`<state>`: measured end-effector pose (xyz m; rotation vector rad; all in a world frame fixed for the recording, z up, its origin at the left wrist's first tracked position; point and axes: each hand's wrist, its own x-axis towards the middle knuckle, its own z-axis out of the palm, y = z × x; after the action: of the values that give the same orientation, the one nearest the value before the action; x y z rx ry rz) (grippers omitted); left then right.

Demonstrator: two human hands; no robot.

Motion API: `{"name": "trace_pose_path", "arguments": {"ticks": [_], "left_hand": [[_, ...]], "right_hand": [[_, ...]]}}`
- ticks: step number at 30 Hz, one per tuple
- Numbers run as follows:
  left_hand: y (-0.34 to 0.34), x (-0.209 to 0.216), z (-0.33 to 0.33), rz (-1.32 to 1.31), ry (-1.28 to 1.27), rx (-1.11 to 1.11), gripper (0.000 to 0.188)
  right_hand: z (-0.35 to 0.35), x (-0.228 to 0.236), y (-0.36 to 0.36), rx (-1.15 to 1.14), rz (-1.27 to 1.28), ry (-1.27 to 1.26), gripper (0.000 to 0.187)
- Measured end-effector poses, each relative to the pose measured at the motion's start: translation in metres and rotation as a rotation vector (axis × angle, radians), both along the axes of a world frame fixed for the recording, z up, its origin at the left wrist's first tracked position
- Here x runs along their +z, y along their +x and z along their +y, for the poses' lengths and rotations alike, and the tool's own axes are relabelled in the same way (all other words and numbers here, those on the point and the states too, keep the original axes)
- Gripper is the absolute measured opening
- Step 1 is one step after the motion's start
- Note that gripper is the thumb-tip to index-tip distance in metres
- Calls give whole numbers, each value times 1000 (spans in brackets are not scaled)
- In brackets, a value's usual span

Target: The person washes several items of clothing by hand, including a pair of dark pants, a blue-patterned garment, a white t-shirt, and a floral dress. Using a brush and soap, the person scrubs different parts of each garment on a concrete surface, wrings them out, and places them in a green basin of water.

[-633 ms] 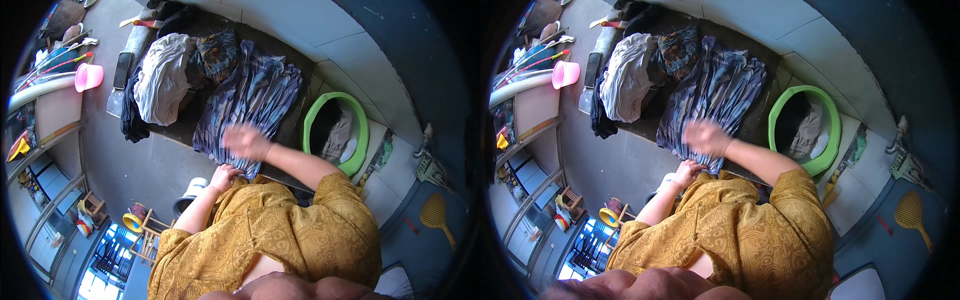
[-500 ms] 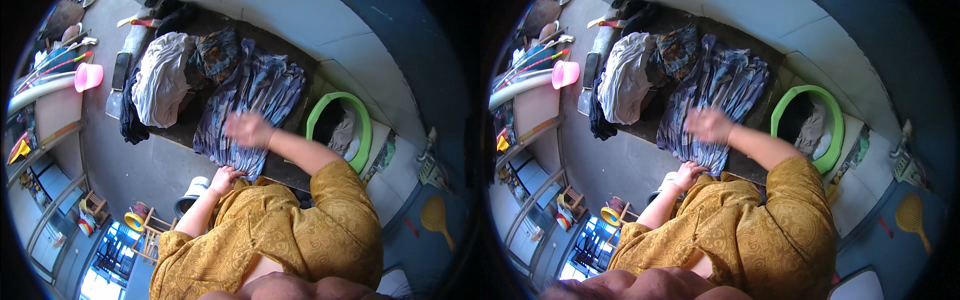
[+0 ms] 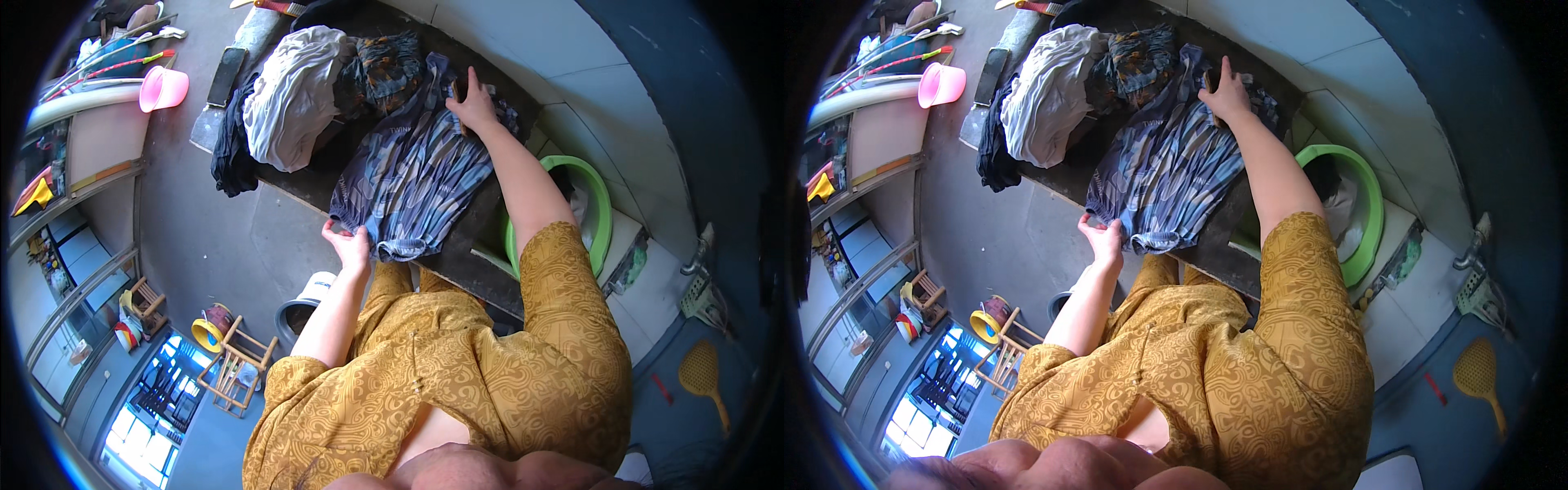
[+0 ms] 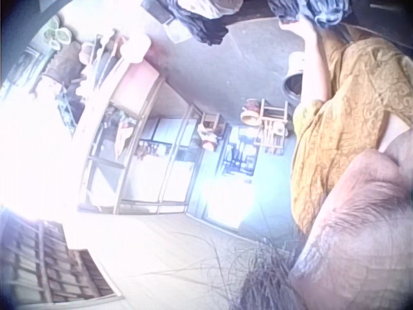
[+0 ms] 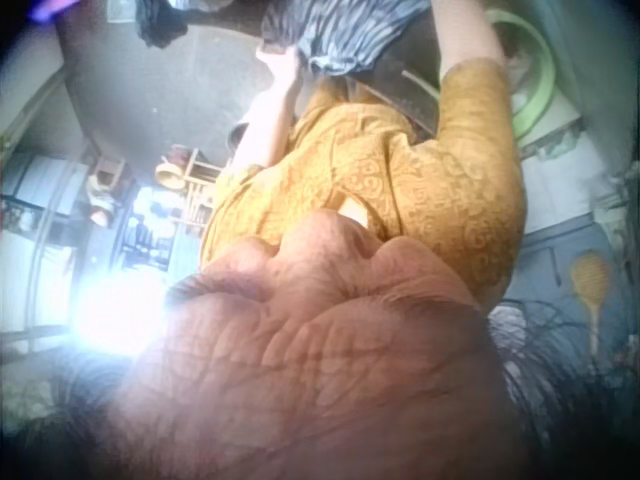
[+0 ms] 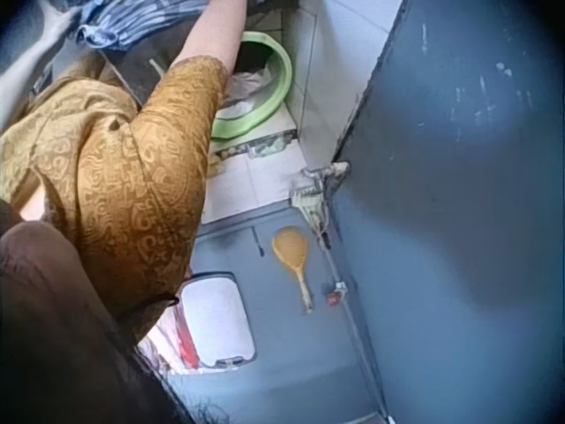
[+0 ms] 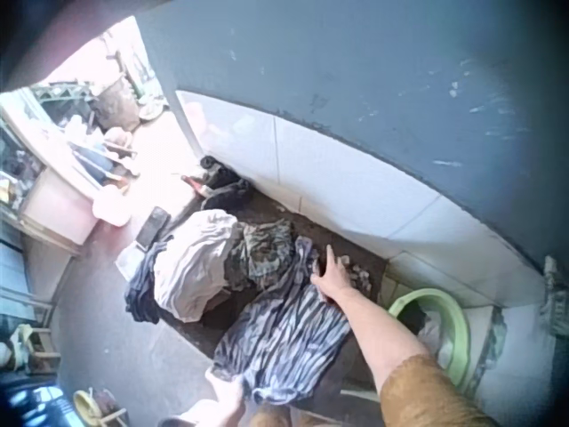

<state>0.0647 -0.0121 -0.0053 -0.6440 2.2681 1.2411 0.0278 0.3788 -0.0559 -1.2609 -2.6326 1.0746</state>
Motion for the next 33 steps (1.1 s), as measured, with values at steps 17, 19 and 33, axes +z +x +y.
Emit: {"name": "trace_pose_path", "arguments": {"ticks": [17, 19, 33], "left_hand": [[56, -23, -37, -243, 152, -824, 13], [51, -20, -37, -322, 167, -756, 10], [62, 15, -20, -630, 630, -37, 21]], "right_hand": [[-181, 56, 148, 1041, 523, 76, 40], [-101, 28, 109, 937, 473, 493, 36], [-33, 28, 97, 421, 151, -443, 122]]}}
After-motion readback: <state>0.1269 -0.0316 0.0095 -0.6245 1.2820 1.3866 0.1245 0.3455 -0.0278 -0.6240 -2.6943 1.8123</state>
